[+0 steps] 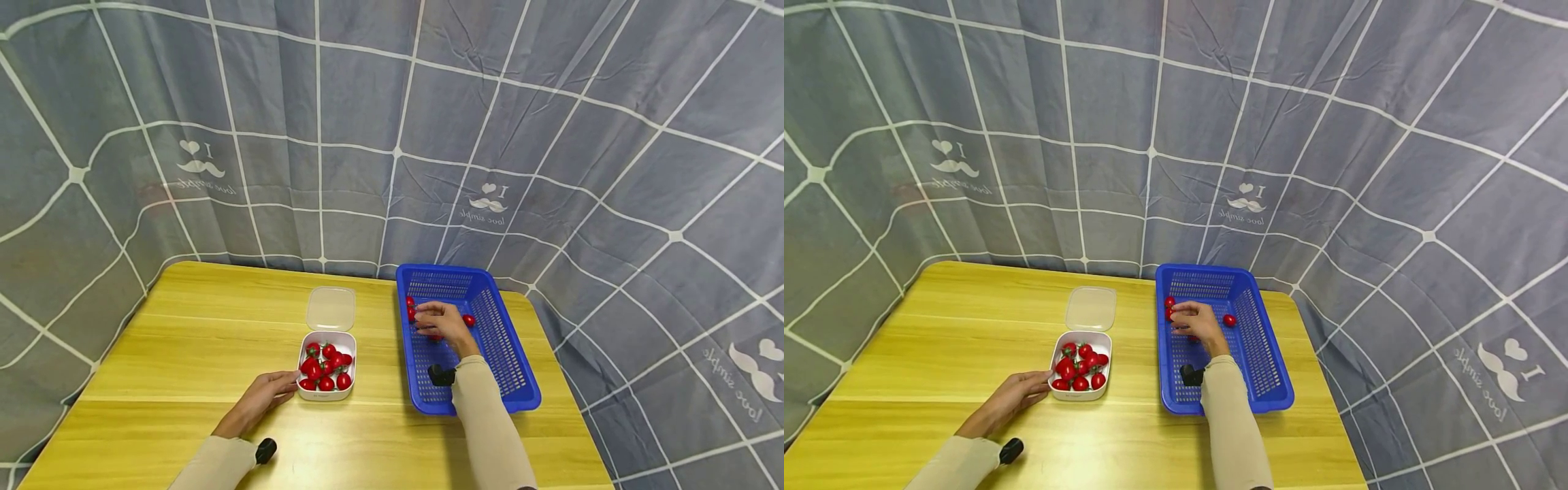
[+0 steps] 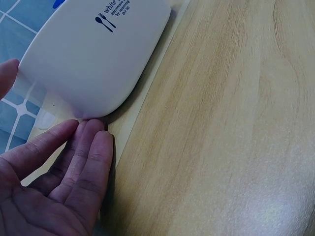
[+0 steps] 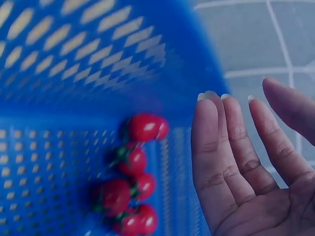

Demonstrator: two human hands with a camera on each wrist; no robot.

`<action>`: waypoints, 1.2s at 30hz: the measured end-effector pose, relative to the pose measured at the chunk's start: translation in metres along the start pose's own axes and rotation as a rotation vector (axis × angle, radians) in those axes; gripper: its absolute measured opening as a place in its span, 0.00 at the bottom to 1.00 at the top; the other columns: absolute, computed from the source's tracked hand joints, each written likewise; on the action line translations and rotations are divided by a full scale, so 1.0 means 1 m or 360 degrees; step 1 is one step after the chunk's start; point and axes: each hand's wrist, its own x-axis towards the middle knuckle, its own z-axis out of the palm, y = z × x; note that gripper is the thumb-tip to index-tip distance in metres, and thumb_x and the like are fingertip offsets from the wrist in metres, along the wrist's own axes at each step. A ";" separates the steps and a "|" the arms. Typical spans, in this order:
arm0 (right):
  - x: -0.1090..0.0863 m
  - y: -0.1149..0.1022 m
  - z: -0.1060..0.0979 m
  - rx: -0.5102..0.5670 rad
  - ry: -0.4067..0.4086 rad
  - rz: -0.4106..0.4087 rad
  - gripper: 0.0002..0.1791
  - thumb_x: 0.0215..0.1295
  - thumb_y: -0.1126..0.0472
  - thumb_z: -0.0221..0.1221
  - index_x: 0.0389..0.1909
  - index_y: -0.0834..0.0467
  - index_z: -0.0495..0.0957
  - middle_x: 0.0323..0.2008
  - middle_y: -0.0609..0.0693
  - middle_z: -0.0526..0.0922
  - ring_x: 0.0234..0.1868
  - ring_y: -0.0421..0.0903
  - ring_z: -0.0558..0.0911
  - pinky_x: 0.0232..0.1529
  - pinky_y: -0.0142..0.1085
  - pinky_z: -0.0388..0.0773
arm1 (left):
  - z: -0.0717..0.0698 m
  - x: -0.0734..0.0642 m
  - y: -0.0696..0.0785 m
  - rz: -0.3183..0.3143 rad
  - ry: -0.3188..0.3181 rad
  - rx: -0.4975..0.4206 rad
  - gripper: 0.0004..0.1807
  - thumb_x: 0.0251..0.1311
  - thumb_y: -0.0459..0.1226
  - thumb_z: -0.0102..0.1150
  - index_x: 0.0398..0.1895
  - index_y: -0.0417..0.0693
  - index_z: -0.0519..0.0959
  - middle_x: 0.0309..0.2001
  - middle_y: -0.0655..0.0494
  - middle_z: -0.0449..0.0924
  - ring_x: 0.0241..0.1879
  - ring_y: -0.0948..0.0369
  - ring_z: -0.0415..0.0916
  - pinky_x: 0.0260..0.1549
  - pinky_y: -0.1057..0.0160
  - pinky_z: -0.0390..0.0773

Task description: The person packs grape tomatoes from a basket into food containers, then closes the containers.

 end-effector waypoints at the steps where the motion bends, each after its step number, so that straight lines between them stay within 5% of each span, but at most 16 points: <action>1: 0.000 0.002 -0.004 0.0015 0.0012 -0.0005 0.20 0.63 0.73 0.59 0.54 0.79 0.70 0.39 0.62 0.84 0.37 0.51 0.85 0.45 0.49 0.83 | 0.000 0.000 0.000 0.0004 -0.0001 -0.0002 0.32 0.70 0.44 0.51 0.60 0.18 0.64 0.62 0.28 0.66 0.59 0.45 0.70 0.60 0.54 0.73; 8: 0.003 0.016 -0.027 -0.0005 0.0099 -0.0002 0.17 0.60 0.76 0.58 0.50 0.78 0.73 0.37 0.63 0.84 0.34 0.48 0.85 0.37 0.41 0.86 | 0.000 0.001 0.001 0.0008 0.0004 -0.0010 0.32 0.70 0.44 0.51 0.60 0.19 0.65 0.60 0.31 0.69 0.57 0.48 0.72 0.59 0.56 0.74; 14: 0.011 0.028 -0.031 -0.0167 0.0248 0.0151 0.19 0.61 0.80 0.54 0.54 0.78 0.71 0.49 0.73 0.78 0.40 0.54 0.84 0.45 0.48 0.84 | -0.001 0.001 0.001 0.0020 -0.0002 -0.0020 0.32 0.70 0.44 0.52 0.60 0.19 0.65 0.61 0.30 0.68 0.58 0.47 0.72 0.59 0.56 0.74; 20: 0.015 0.039 -0.031 -0.0370 0.0287 0.0240 0.22 0.56 0.79 0.60 0.53 0.77 0.73 0.51 0.72 0.76 0.39 0.51 0.82 0.49 0.50 0.81 | 0.000 0.001 0.000 -0.0006 0.0027 -0.0010 0.32 0.70 0.44 0.52 0.60 0.19 0.65 0.60 0.31 0.69 0.57 0.49 0.72 0.58 0.57 0.75; 27: 0.013 0.043 -0.027 -0.0726 0.0224 0.0281 0.20 0.52 0.75 0.65 0.48 0.72 0.78 0.45 0.64 0.81 0.40 0.49 0.75 0.47 0.45 0.78 | 0.000 0.000 0.000 -0.0010 0.0021 -0.0017 0.32 0.70 0.44 0.52 0.60 0.19 0.65 0.60 0.31 0.69 0.57 0.48 0.72 0.59 0.56 0.74; 31: 0.017 0.050 -0.025 -0.0715 0.0169 0.0352 0.21 0.50 0.76 0.66 0.48 0.72 0.78 0.42 0.62 0.81 0.38 0.50 0.77 0.42 0.46 0.82 | 0.000 0.000 0.000 -0.0006 0.0015 -0.0015 0.33 0.70 0.44 0.52 0.60 0.19 0.65 0.60 0.31 0.69 0.58 0.47 0.71 0.59 0.55 0.74; 36: 0.045 0.090 -0.038 -0.0646 0.0046 0.0298 0.22 0.41 0.74 0.72 0.42 0.64 0.82 0.33 0.54 0.79 0.33 0.47 0.78 0.30 0.42 0.83 | 0.000 -0.001 0.001 -0.0002 0.0009 -0.0012 0.33 0.70 0.44 0.52 0.60 0.19 0.64 0.61 0.30 0.68 0.58 0.46 0.71 0.59 0.55 0.74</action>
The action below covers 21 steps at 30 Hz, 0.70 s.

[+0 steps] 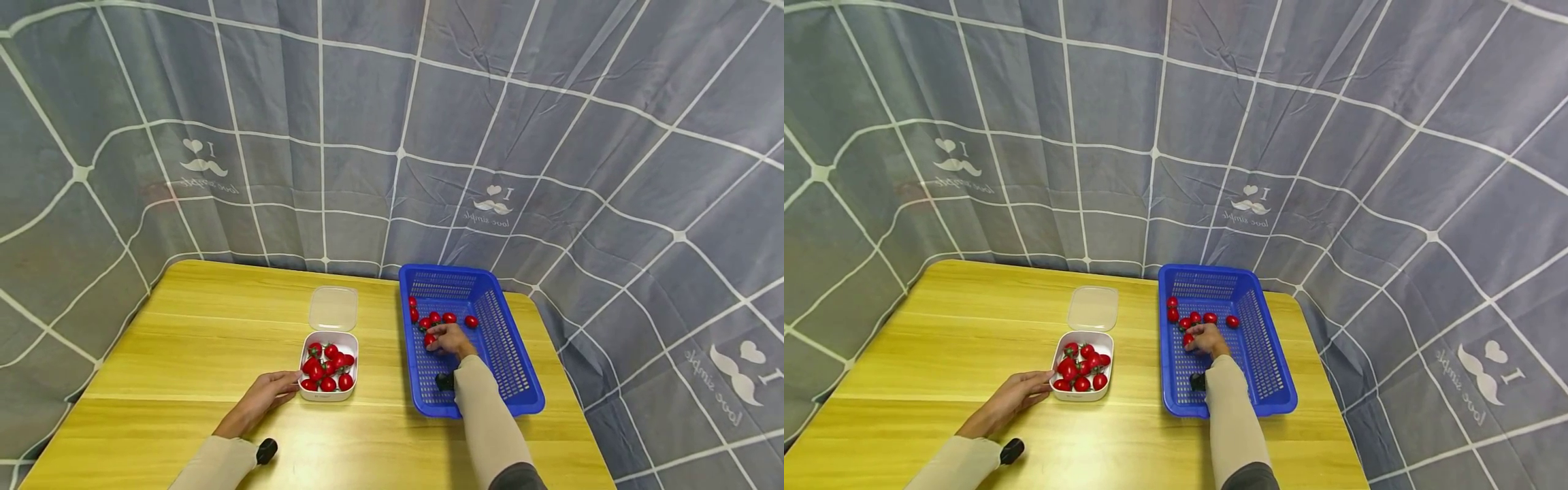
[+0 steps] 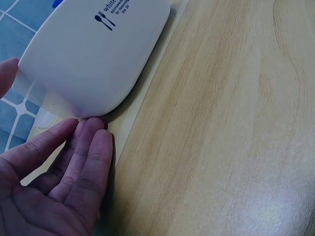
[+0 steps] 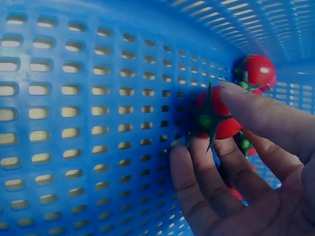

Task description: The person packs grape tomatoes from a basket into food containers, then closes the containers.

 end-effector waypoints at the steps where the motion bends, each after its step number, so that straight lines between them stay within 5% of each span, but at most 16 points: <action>1: 0.003 0.003 0.001 -0.0003 -0.0011 0.0002 0.22 0.41 0.74 0.73 0.42 0.64 0.82 0.32 0.54 0.78 0.33 0.47 0.78 0.30 0.42 0.84 | 0.000 0.000 0.000 0.0001 -0.0003 -0.0001 0.33 0.70 0.44 0.52 0.60 0.19 0.64 0.61 0.30 0.68 0.58 0.46 0.71 0.59 0.55 0.74; 5: -0.002 -0.002 0.004 0.0004 -0.0008 0.0046 0.21 0.42 0.76 0.71 0.41 0.67 0.81 0.31 0.55 0.79 0.33 0.48 0.79 0.32 0.43 0.85 | 0.000 0.000 -0.001 0.0001 -0.0004 0.0000 0.33 0.70 0.45 0.52 0.60 0.19 0.64 0.61 0.30 0.67 0.58 0.46 0.71 0.59 0.54 0.74; 6: -0.014 -0.018 0.006 -0.0035 0.0035 0.0134 0.21 0.44 0.79 0.68 0.43 0.70 0.80 0.32 0.57 0.79 0.34 0.49 0.79 0.34 0.45 0.85 | 0.000 0.000 -0.001 0.0003 -0.0008 0.0001 0.33 0.70 0.45 0.52 0.60 0.19 0.64 0.61 0.30 0.67 0.58 0.45 0.71 0.59 0.54 0.74; 11: -0.033 -0.031 0.004 0.0028 0.0009 0.0094 0.19 0.48 0.79 0.66 0.44 0.74 0.78 0.28 0.52 0.78 0.29 0.42 0.77 0.32 0.39 0.85 | 0.000 0.001 0.000 0.0006 -0.0014 0.0009 0.34 0.70 0.45 0.52 0.60 0.19 0.64 0.62 0.29 0.67 0.59 0.44 0.70 0.60 0.54 0.73; 21: -0.037 -0.041 0.003 0.0147 0.0031 0.0045 0.19 0.52 0.75 0.66 0.46 0.70 0.78 0.29 0.51 0.77 0.29 0.43 0.78 0.37 0.42 0.86 | 0.000 -0.001 0.002 -0.0003 0.0002 0.0008 0.32 0.70 0.44 0.51 0.60 0.19 0.65 0.61 0.29 0.67 0.58 0.46 0.71 0.60 0.54 0.73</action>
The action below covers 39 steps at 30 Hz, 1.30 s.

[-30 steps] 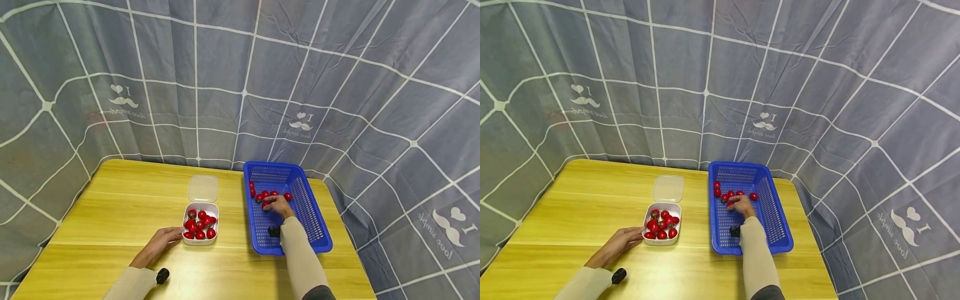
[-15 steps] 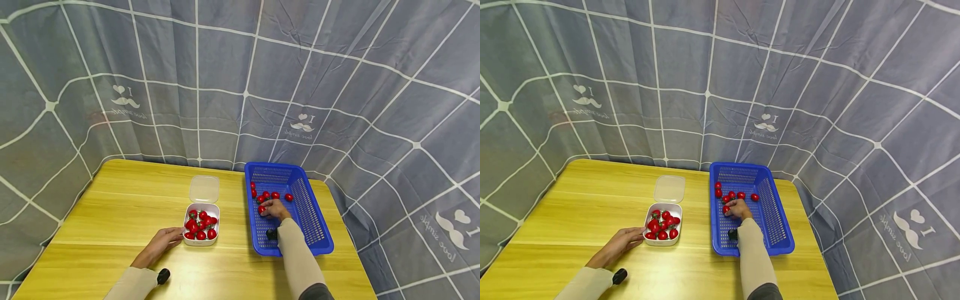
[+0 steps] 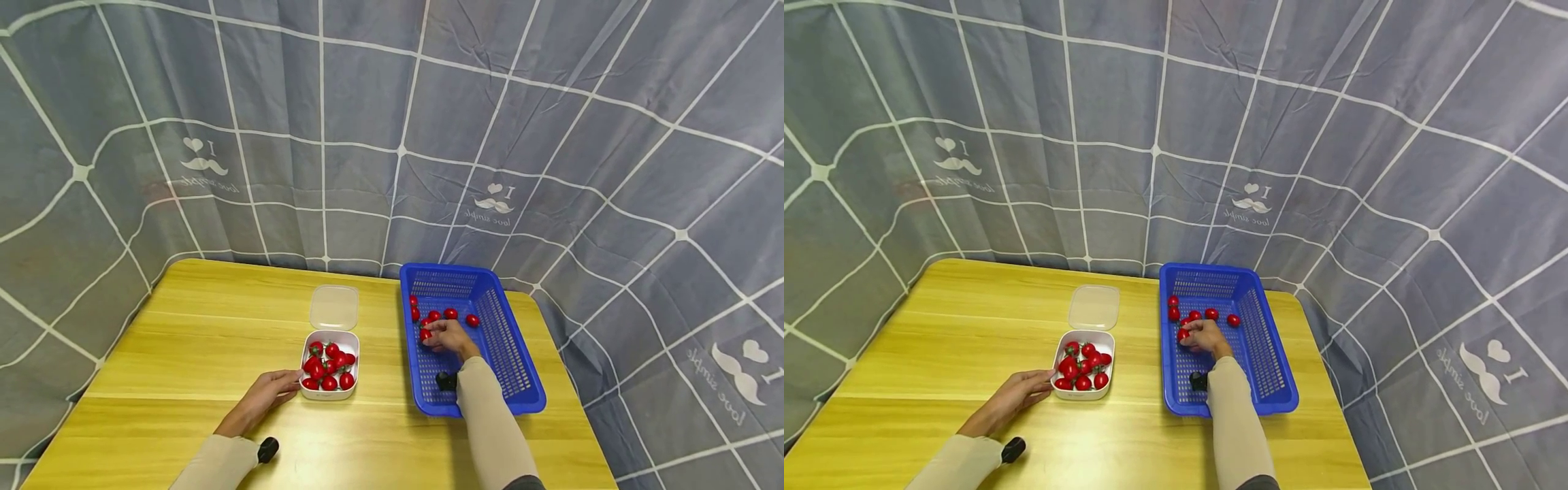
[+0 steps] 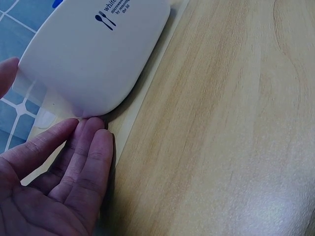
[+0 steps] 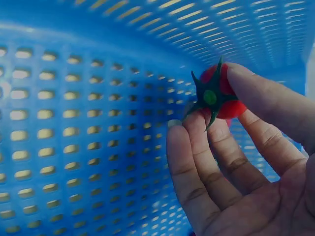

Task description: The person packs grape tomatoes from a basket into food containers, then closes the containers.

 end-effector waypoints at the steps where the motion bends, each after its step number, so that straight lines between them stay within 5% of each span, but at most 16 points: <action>1: -0.001 -0.002 0.000 0.0002 -0.0002 -0.0014 0.19 0.52 0.75 0.66 0.47 0.70 0.78 0.29 0.51 0.77 0.29 0.44 0.79 0.38 0.43 0.85 | 0.000 0.000 0.000 0.0002 -0.0004 -0.0001 0.32 0.70 0.44 0.52 0.60 0.19 0.65 0.61 0.29 0.67 0.58 0.46 0.71 0.60 0.53 0.73; 7: -0.012 -0.015 -0.003 0.0093 -0.0039 -0.0125 0.19 0.54 0.76 0.65 0.49 0.71 0.78 0.32 0.54 0.77 0.31 0.44 0.79 0.42 0.47 0.85 | 0.000 0.000 0.000 -0.0002 -0.0002 -0.0005 0.32 0.70 0.44 0.52 0.60 0.19 0.65 0.61 0.30 0.68 0.58 0.46 0.71 0.60 0.53 0.73; 16: -0.026 -0.037 -0.006 0.0200 -0.0103 -0.0225 0.21 0.57 0.75 0.64 0.53 0.73 0.75 0.35 0.55 0.77 0.32 0.42 0.80 0.39 0.36 0.85 | 0.000 -0.001 -0.001 -0.0001 0.0002 -0.0014 0.33 0.70 0.44 0.52 0.60 0.19 0.64 0.61 0.30 0.68 0.58 0.46 0.71 0.59 0.54 0.74; 22: -0.034 -0.048 -0.003 0.0225 -0.0125 -0.0266 0.22 0.57 0.73 0.65 0.53 0.73 0.74 0.36 0.56 0.79 0.34 0.45 0.82 0.43 0.42 0.85 | 0.000 0.000 -0.002 0.0000 0.0010 -0.0021 0.33 0.70 0.44 0.52 0.60 0.19 0.64 0.61 0.30 0.67 0.59 0.46 0.70 0.59 0.55 0.74; 28: -0.047 -0.066 0.009 0.0304 -0.0206 -0.0330 0.22 0.58 0.74 0.63 0.53 0.74 0.73 0.38 0.58 0.80 0.36 0.50 0.84 0.49 0.53 0.80 | 0.001 0.000 -0.002 0.0001 0.0014 -0.0016 0.33 0.70 0.44 0.52 0.60 0.19 0.64 0.62 0.29 0.66 0.58 0.46 0.70 0.59 0.55 0.74; 39: -0.055 -0.078 0.044 0.0212 -0.0370 -0.0381 0.19 0.58 0.72 0.64 0.51 0.71 0.76 0.39 0.60 0.78 0.36 0.52 0.85 0.47 0.50 0.82 | 0.001 0.000 -0.002 0.0001 0.0014 -0.0015 0.32 0.70 0.44 0.51 0.61 0.19 0.64 0.61 0.30 0.67 0.58 0.47 0.70 0.60 0.55 0.73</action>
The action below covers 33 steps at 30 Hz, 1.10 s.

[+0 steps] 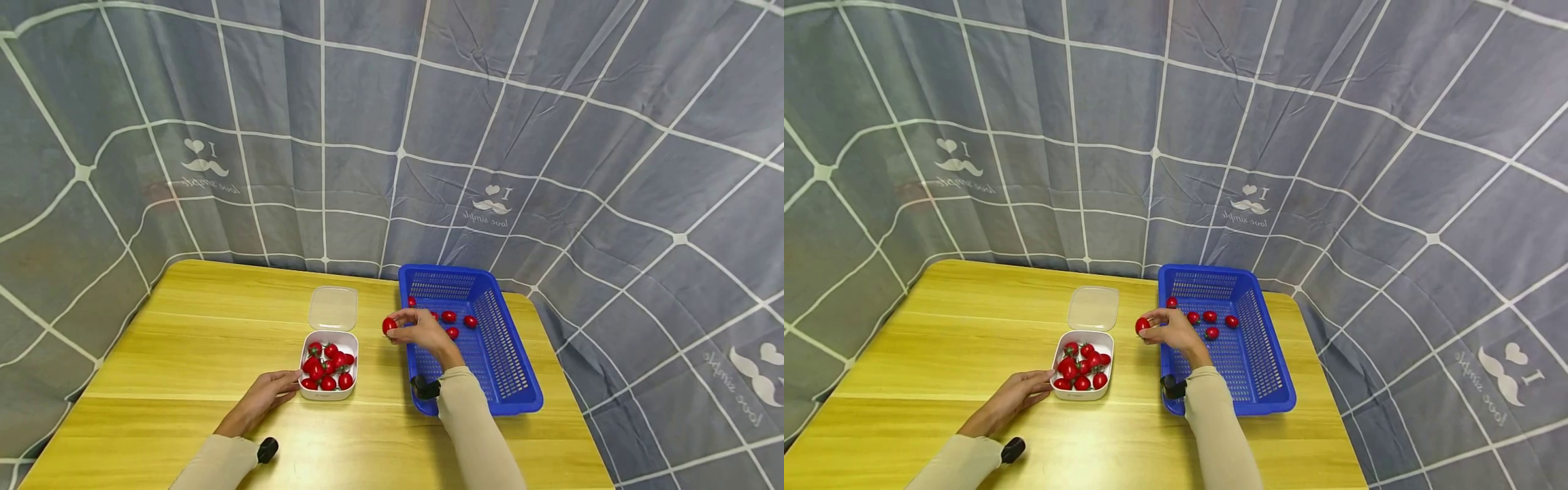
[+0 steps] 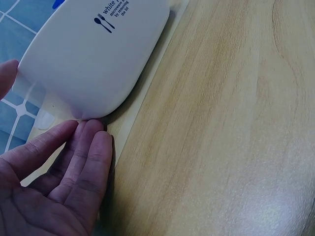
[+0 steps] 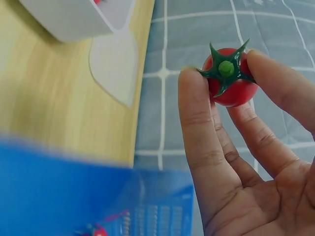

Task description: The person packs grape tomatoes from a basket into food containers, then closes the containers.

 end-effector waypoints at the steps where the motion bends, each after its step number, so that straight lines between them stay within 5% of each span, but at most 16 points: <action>1: 0.000 0.000 0.004 0.0000 -0.0019 -0.0004 0.19 0.58 0.72 0.64 0.51 0.71 0.76 0.40 0.60 0.79 0.36 0.53 0.85 0.47 0.50 0.82 | 0.000 0.000 0.000 -0.0001 0.0001 0.0003 0.32 0.70 0.44 0.51 0.61 0.19 0.64 0.61 0.30 0.67 0.58 0.47 0.70 0.60 0.55 0.73; 19: 0.007 0.022 0.073 -0.0039 -0.0255 0.0009 0.17 0.52 0.78 0.65 0.45 0.72 0.78 0.33 0.57 0.78 0.25 0.43 0.82 0.37 0.46 0.86 | 0.000 0.000 -0.002 0.0014 -0.0019 0.0003 0.33 0.70 0.45 0.51 0.61 0.19 0.64 0.62 0.29 0.66 0.60 0.44 0.69 0.60 0.53 0.72; 33: 0.007 0.022 0.088 -0.0345 -0.0243 0.0007 0.14 0.46 0.75 0.70 0.37 0.67 0.83 0.28 0.51 0.79 0.25 0.41 0.76 0.26 0.33 0.82 | -0.001 0.000 -0.001 0.0014 -0.0017 -0.0009 0.33 0.71 0.44 0.51 0.61 0.19 0.63 0.63 0.28 0.64 0.60 0.44 0.68 0.61 0.53 0.71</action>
